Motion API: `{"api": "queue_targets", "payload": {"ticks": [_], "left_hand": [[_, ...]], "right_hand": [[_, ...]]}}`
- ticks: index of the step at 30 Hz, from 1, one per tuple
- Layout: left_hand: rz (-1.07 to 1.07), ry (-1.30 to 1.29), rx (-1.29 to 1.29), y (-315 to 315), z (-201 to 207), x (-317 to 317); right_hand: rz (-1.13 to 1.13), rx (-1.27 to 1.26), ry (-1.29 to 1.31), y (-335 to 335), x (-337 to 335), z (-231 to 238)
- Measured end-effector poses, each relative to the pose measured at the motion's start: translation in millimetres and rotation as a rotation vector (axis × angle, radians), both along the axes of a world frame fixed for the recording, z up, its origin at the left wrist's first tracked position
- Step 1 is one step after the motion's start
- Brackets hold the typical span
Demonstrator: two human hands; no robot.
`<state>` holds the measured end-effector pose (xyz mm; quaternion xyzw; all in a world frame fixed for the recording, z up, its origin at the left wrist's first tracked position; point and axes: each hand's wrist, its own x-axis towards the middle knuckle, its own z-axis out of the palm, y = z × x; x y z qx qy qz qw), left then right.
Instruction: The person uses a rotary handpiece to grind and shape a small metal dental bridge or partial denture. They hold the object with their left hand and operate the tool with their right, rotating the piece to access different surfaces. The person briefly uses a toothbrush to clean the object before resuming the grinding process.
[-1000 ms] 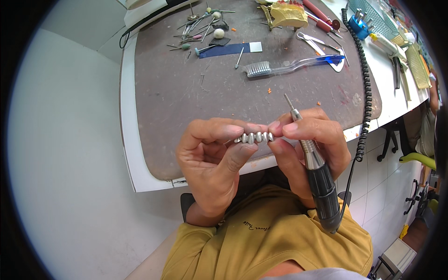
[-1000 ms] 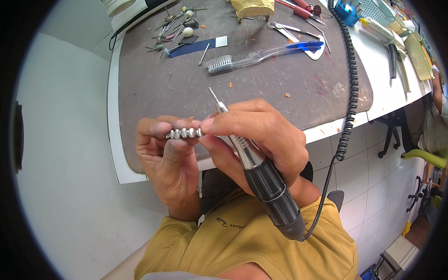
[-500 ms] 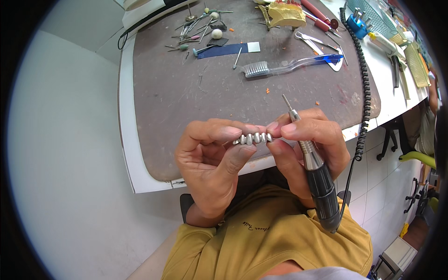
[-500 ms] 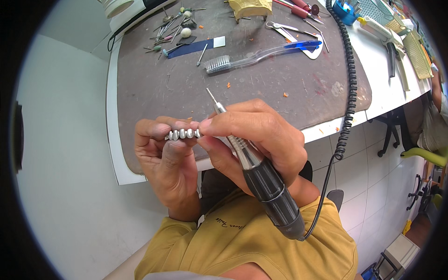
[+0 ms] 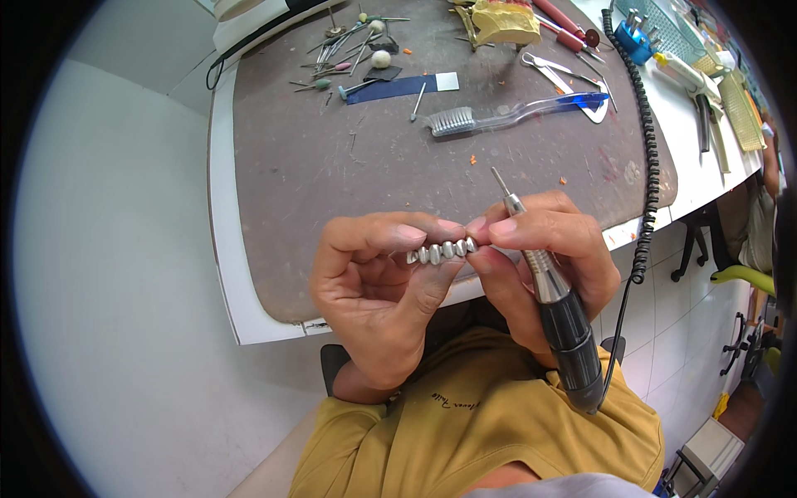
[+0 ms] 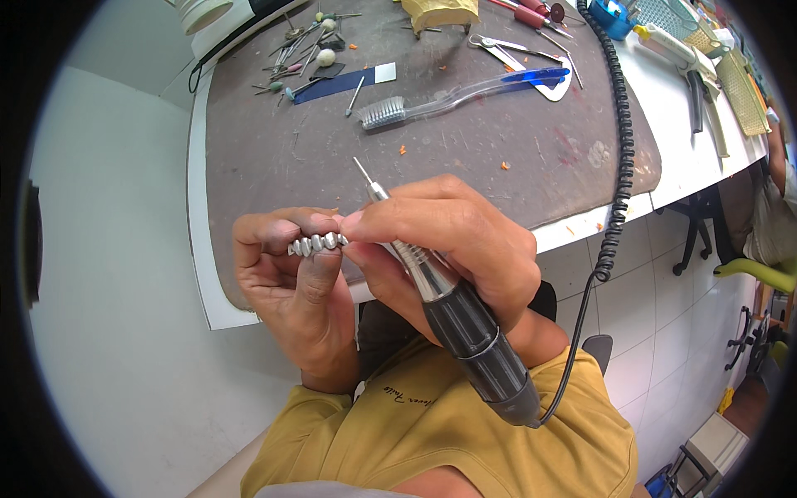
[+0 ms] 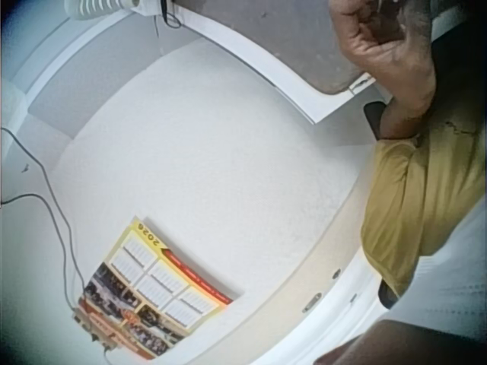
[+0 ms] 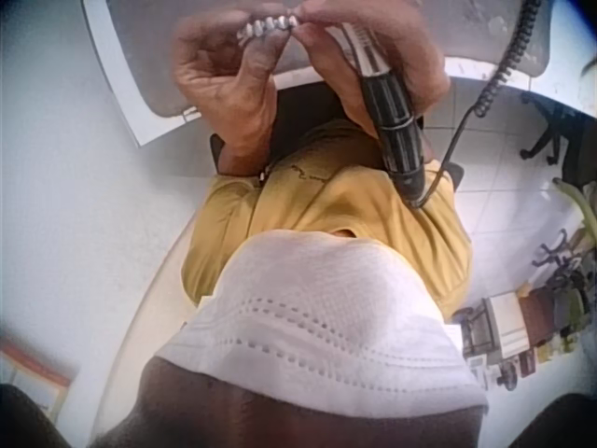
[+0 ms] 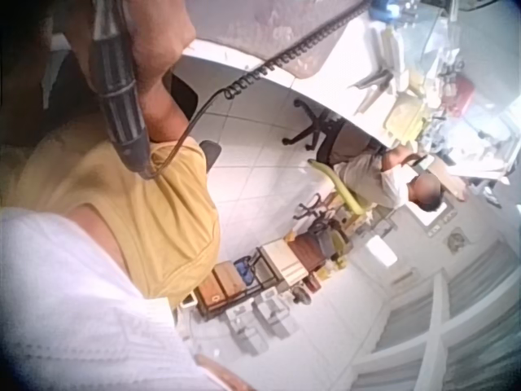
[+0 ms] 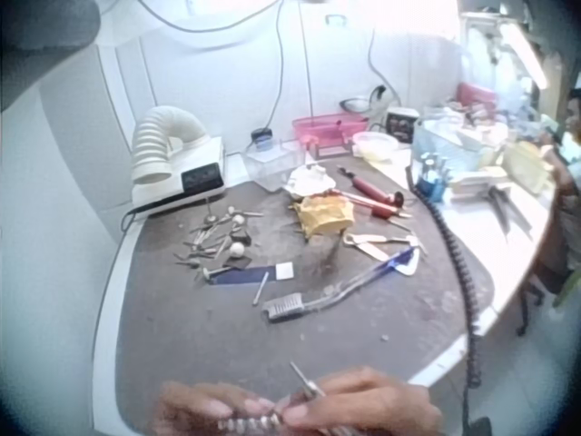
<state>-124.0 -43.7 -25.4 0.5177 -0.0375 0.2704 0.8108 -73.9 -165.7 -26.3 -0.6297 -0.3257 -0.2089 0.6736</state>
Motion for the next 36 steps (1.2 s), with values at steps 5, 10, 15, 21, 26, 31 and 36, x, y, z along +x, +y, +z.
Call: {"api": "queue_targets", "payload": {"ticks": [5, 10, 15, 21, 26, 31, 36], "left_hand": [[-0.007, 0.001, 0.010, 0.1, -0.5, 0.2], [-0.029, -0.011, 0.007, 1.1, -1.4, -0.3], [0.033, -0.136, 0.048, 2.3, -7.2, 3.6], [0.074, -0.185, 0.101, -1.4, -8.2, 1.9], [0.096, -0.212, 0.177, -2.1, -11.3, 0.5], [0.141, -0.229, 0.239, -2.9, -14.1, -1.6], [0.159, -0.202, 0.260, -2.6, -12.2, -2.5]], "right_hand": [[-0.001, 0.004, -0.004, -0.4, 0.5, 0.3], [-0.005, 0.004, -0.028, 0.6, 1.9, -1.2], [-0.014, -0.051, -0.086, -6.2, 0.8, 3.3], [-0.015, -0.151, -0.186, -9.6, -4.3, 1.2], [0.045, 0.027, -0.124, -1.8, -7.4, -2.4], [0.094, 0.004, -0.152, -1.9, -5.5, -4.7], [0.083, 0.022, -0.152, -0.3, -5.8, -3.6]]}}
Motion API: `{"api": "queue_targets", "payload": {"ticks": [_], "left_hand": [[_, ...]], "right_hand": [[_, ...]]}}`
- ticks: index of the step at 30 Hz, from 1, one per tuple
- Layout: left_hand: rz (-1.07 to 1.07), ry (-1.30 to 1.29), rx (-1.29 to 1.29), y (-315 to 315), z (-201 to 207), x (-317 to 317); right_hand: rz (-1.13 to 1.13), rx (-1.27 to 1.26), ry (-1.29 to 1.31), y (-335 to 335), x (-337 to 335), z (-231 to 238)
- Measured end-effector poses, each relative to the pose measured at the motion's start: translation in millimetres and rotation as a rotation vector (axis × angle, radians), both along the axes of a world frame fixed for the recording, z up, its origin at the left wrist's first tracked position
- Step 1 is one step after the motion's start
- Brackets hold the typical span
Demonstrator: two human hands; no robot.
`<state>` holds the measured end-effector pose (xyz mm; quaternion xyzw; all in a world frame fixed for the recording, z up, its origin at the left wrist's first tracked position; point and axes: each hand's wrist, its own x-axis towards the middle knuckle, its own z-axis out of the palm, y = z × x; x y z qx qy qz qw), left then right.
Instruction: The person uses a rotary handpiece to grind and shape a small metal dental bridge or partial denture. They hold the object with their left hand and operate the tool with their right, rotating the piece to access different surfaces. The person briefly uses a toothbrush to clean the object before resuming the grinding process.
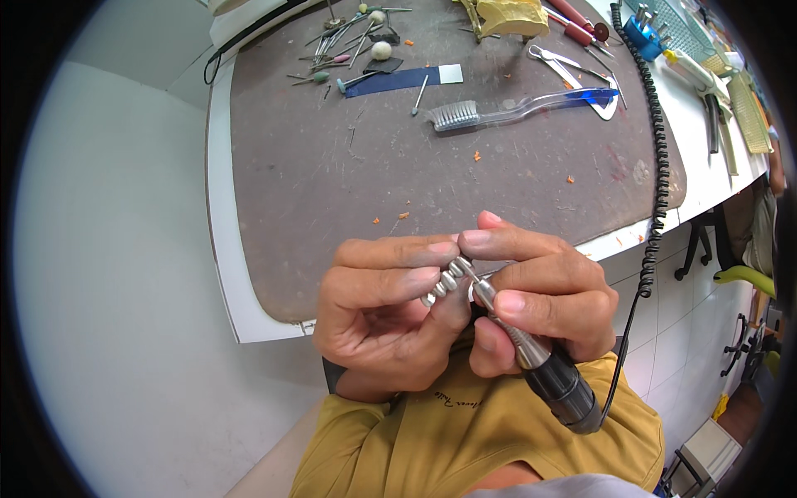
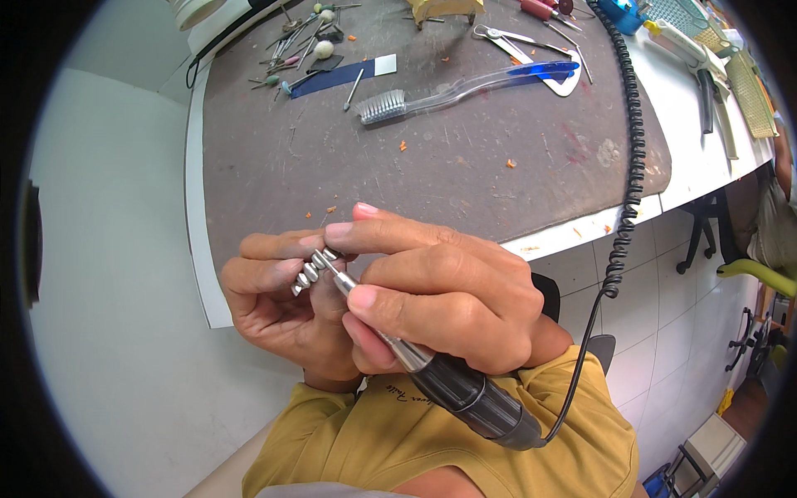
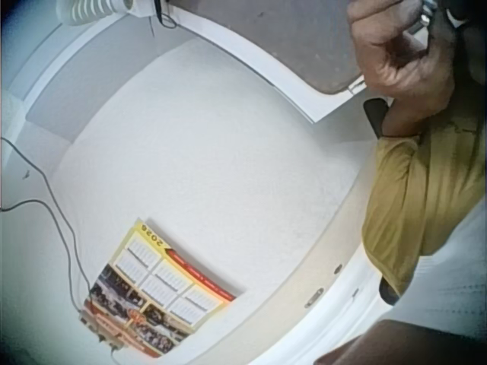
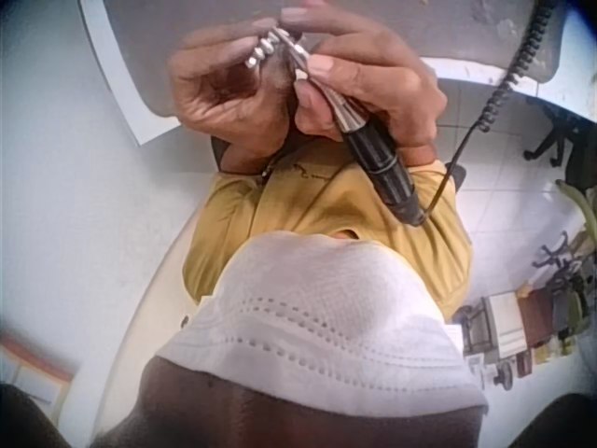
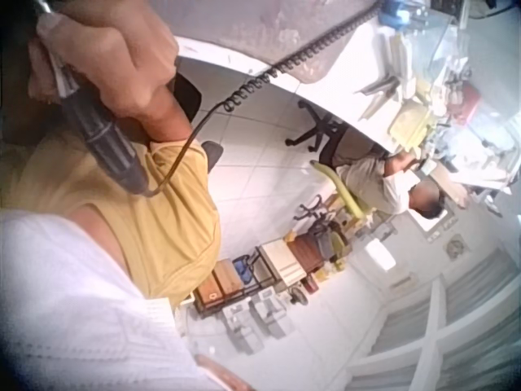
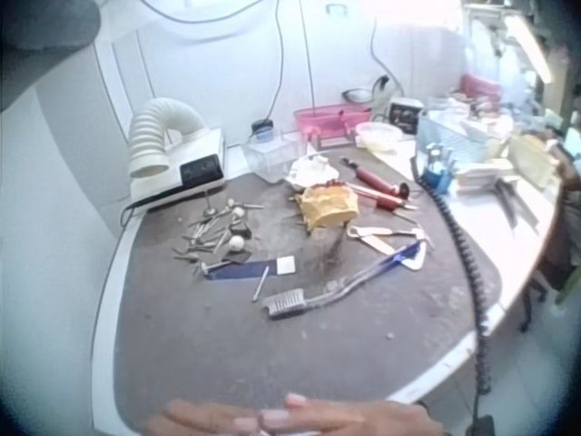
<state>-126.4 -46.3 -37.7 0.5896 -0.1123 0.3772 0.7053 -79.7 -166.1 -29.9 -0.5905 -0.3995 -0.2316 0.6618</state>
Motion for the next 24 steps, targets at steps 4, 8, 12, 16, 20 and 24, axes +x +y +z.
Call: {"api": "queue_targets", "payload": {"ticks": [4, 8, 12, 16, 20, 24], "left_hand": [[0.012, 0.009, 0.021, 0.5, -0.8, -1.2], [0.017, 0.014, 0.032, -0.3, 0.1, -1.4], [0.013, 0.025, 0.048, 0.5, 0.4, -2.2], [0.023, 0.007, 0.065, 0.3, -0.8, -0.7], [0.020, -0.010, 0.058, -0.3, -1.4, -1.0], [0.014, 0.000, 0.049, -1.1, -0.6, -0.9]], "right_hand": [[0.002, -0.001, 0.004, 0.2, -0.4, 1.4], [0.019, -0.011, -0.012, -0.8, 1.5, 1.0], [0.028, -0.028, -0.019, -2.1, 2.2, 2.2], [0.019, -0.010, -0.002, -1.1, 0.8, 0.4], [0.021, -0.005, 0.020, -1.8, -0.3, 1.7], [0.024, -0.015, 0.001, -3.1, 0.5, 2.4]]}}
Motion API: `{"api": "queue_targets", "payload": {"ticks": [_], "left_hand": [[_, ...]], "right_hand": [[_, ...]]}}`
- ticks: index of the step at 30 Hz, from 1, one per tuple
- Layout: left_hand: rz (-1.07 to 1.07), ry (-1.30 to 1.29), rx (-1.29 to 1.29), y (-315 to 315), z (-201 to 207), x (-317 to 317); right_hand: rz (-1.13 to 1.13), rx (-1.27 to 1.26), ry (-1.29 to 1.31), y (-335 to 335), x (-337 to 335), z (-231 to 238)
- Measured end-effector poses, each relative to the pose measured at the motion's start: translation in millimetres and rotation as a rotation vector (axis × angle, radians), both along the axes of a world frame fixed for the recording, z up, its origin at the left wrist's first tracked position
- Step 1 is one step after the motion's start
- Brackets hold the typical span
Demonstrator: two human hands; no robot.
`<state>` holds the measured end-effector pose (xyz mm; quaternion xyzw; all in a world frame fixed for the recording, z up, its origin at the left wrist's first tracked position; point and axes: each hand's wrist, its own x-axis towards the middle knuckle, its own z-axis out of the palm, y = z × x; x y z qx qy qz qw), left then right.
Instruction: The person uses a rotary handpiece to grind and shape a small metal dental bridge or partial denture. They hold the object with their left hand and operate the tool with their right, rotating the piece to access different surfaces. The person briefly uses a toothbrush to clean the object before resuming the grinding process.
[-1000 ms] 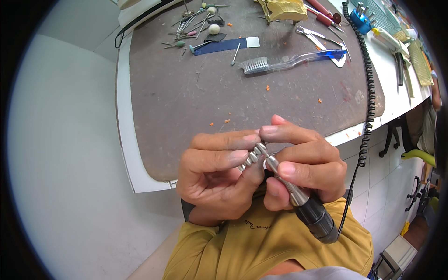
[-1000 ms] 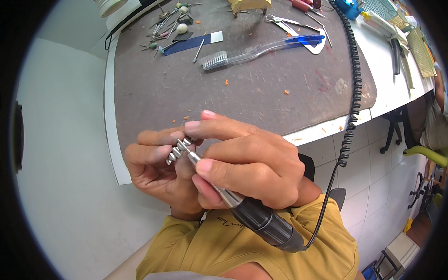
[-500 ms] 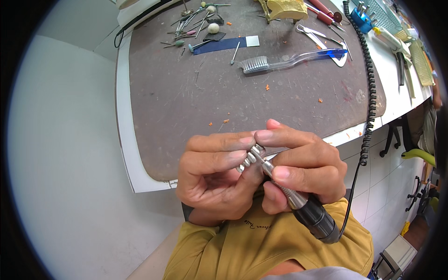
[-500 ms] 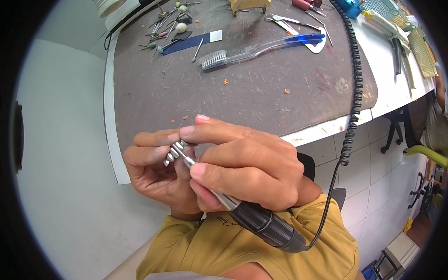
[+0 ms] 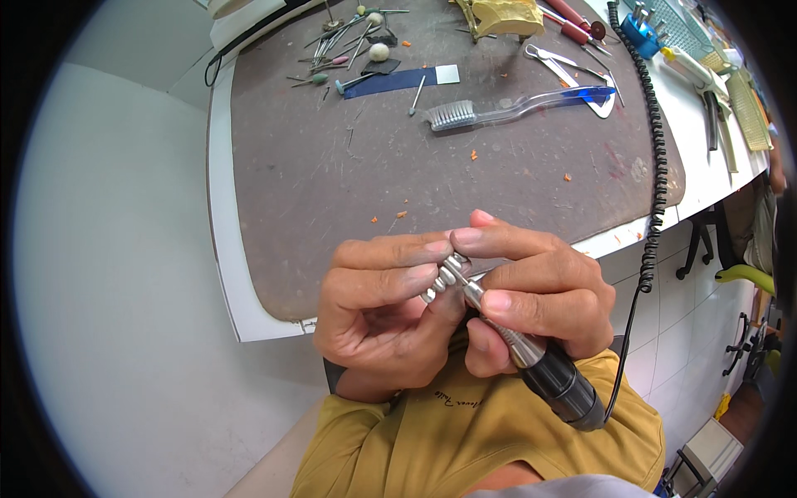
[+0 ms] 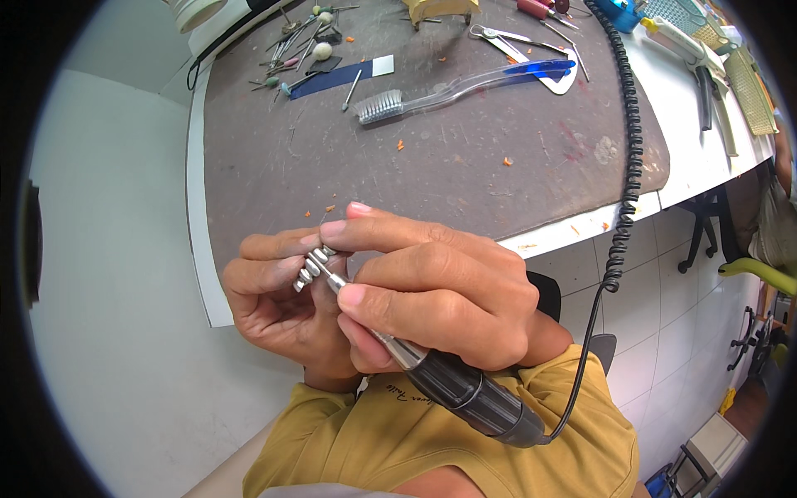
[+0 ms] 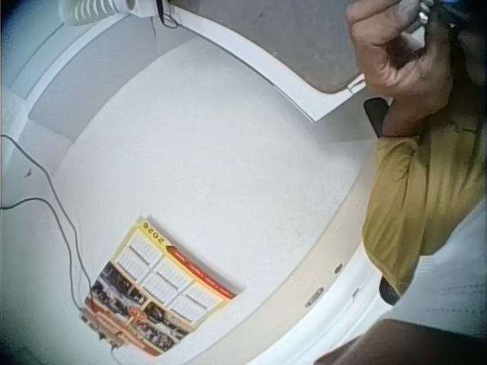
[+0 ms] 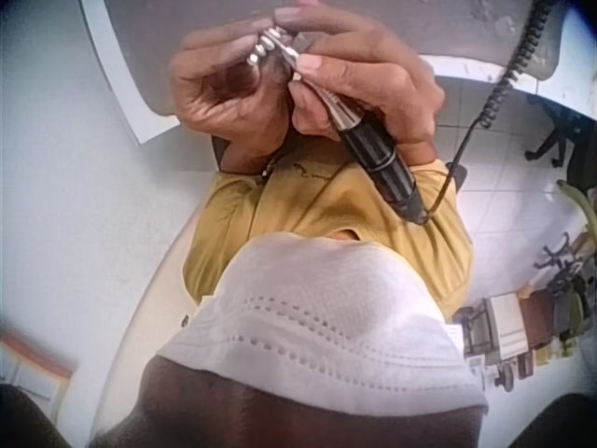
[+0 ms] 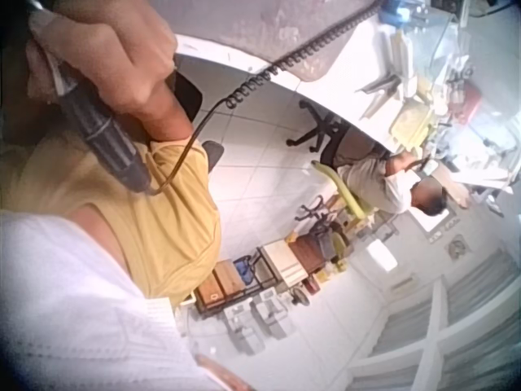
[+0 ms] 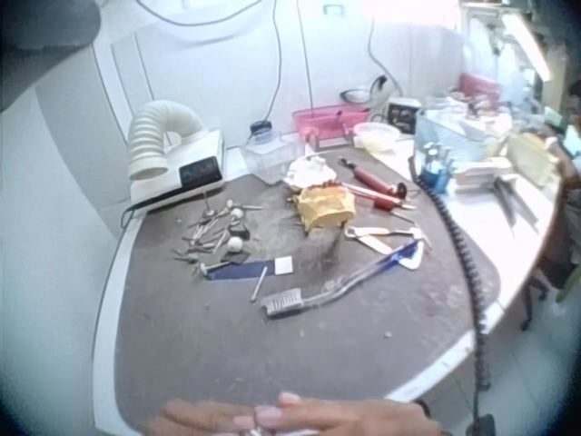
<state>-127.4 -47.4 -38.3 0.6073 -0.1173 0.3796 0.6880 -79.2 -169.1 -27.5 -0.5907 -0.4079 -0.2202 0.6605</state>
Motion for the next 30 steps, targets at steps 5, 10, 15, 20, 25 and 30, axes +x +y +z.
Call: {"api": "queue_targets", "payload": {"ticks": [5, 10, 15, 20, 25, 30], "left_hand": [[-0.002, 0.009, 0.022, 0.4, 1.0, 0.2], [0.017, -0.013, 0.013, -1.4, -1.0, 0.6], [0.017, -0.035, 0.016, -0.4, -1.7, 1.7], [0.044, -0.045, 0.035, -2.2, -1.8, 2.7], [0.035, -0.044, 0.018, -2.1, -0.7, 3.2], [0.041, -0.049, 0.006, -2.8, -1.9, 2.5]], "right_hand": [[-0.008, 0.009, 0.008, -0.6, 0.4, -0.8], [-0.004, 0.031, 0.011, -0.5, 0.1, -1.5], [0.019, 0.028, 0.002, -2.7, 0.7, -0.8], [0.031, -0.012, 0.033, -4.7, -0.2, -1.2], [0.061, -0.074, 0.061, -10.4, -1.9, -1.7], [0.048, -0.085, 0.080, -9.1, -2.3, 0.4]]}}
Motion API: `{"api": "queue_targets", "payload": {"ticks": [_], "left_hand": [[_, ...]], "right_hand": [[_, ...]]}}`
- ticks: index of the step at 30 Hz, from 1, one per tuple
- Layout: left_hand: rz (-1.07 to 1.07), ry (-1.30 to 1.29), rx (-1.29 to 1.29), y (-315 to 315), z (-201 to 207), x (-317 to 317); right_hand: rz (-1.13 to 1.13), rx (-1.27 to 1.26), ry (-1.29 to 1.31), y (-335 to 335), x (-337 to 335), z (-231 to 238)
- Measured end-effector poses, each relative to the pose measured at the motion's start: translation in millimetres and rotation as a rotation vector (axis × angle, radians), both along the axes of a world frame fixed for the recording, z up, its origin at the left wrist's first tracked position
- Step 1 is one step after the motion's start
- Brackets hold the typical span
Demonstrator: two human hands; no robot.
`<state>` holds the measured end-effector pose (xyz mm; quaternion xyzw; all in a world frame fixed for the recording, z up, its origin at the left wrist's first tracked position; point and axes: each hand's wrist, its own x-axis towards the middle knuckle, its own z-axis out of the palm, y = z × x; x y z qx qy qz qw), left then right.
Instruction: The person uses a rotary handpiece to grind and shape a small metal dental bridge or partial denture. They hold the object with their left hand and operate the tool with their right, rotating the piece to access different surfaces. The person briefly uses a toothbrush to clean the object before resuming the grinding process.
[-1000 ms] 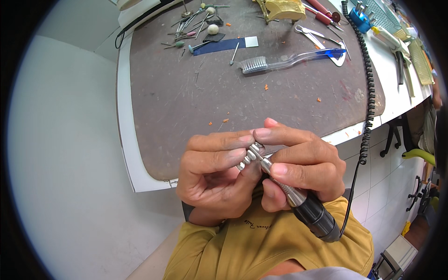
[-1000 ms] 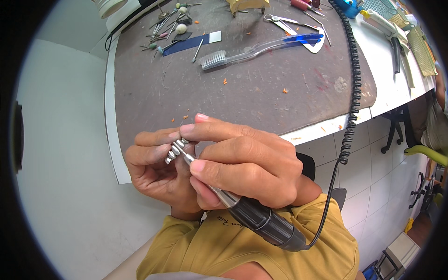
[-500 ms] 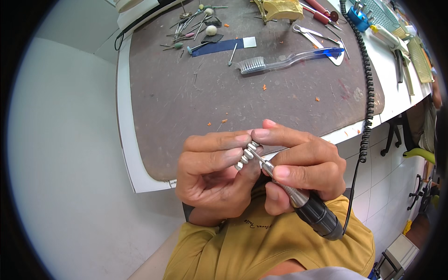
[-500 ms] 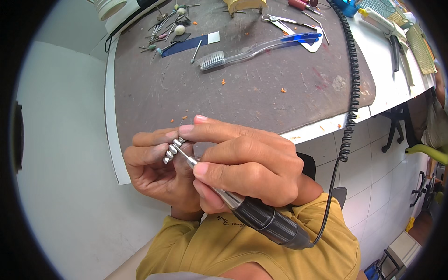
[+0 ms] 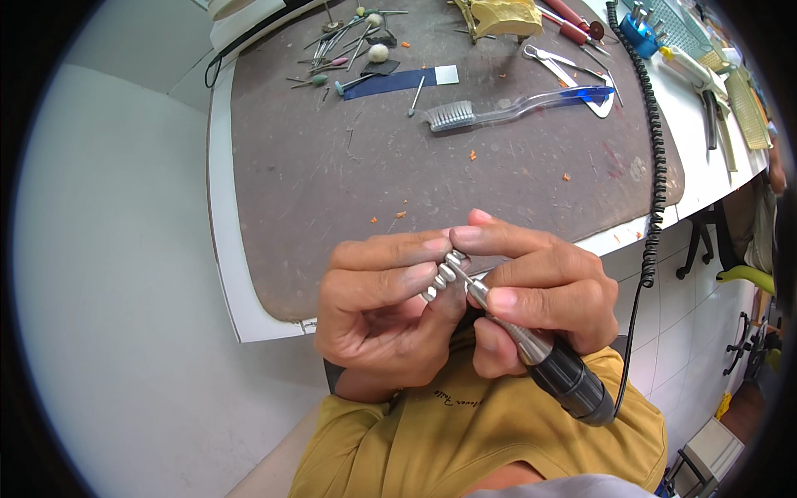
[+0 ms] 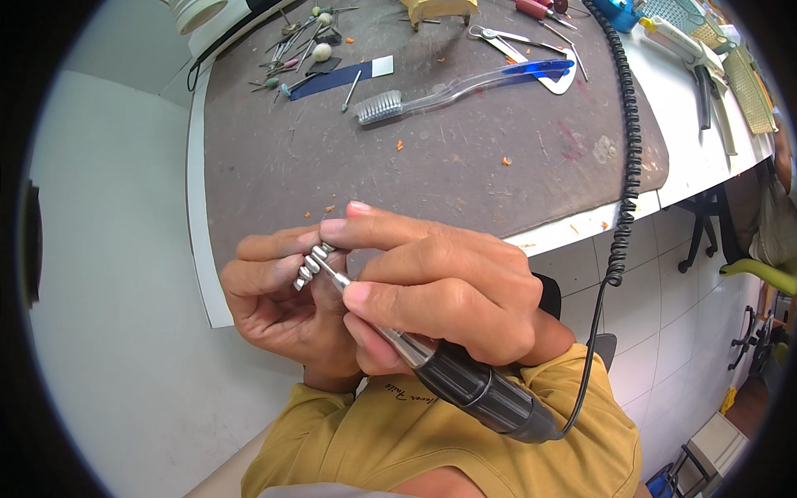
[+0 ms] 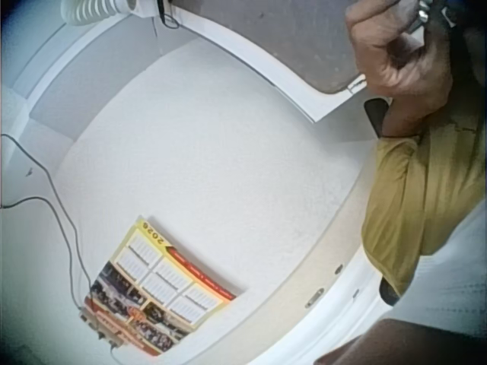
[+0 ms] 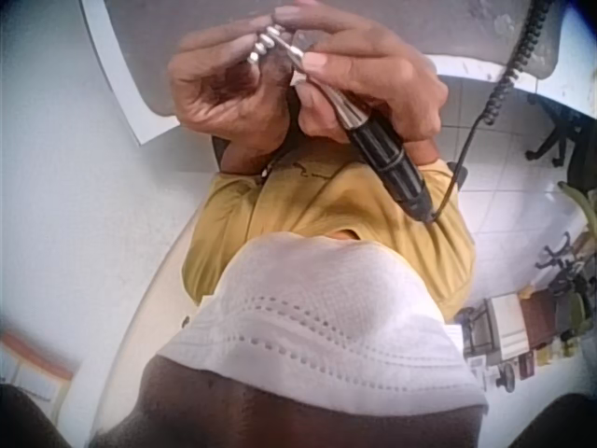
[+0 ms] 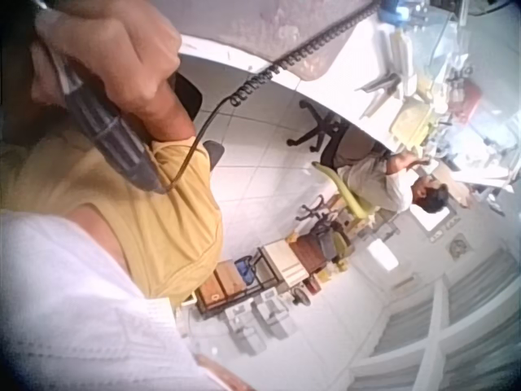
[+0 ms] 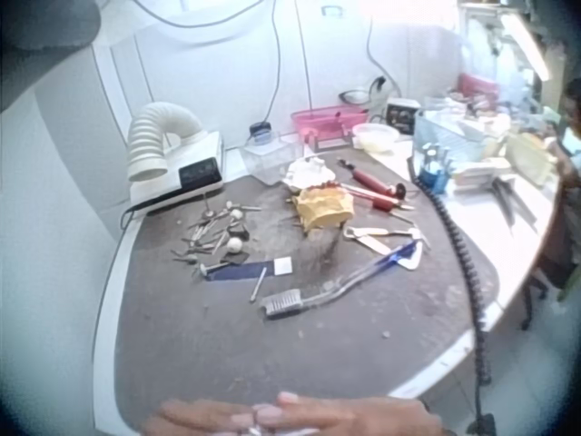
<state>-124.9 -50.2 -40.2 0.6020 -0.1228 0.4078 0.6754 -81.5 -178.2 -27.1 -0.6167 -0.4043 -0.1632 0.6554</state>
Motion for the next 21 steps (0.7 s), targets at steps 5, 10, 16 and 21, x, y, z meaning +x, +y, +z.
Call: {"api": "queue_targets", "payload": {"ticks": [5, 10, 16, 21], "left_hand": [[-0.006, -0.016, -0.024, -1.6, 0.6, 1.7], [-0.018, -0.029, -0.032, -2.0, -0.8, 1.9], [-0.034, -0.011, -0.039, -1.2, -1.3, 0.4], [-0.024, -0.027, -0.029, -1.2, -2.7, 1.4]], "right_hand": [[-0.031, 0.065, 0.004, 4.6, -0.6, -1.9], [-0.029, 0.092, -0.057, 7.0, 4.2, -0.1], [-0.038, 0.087, -0.055, 7.4, 3.6, -0.8], [-0.031, 0.093, -0.067, 7.8, 4.4, -2.7]]}}
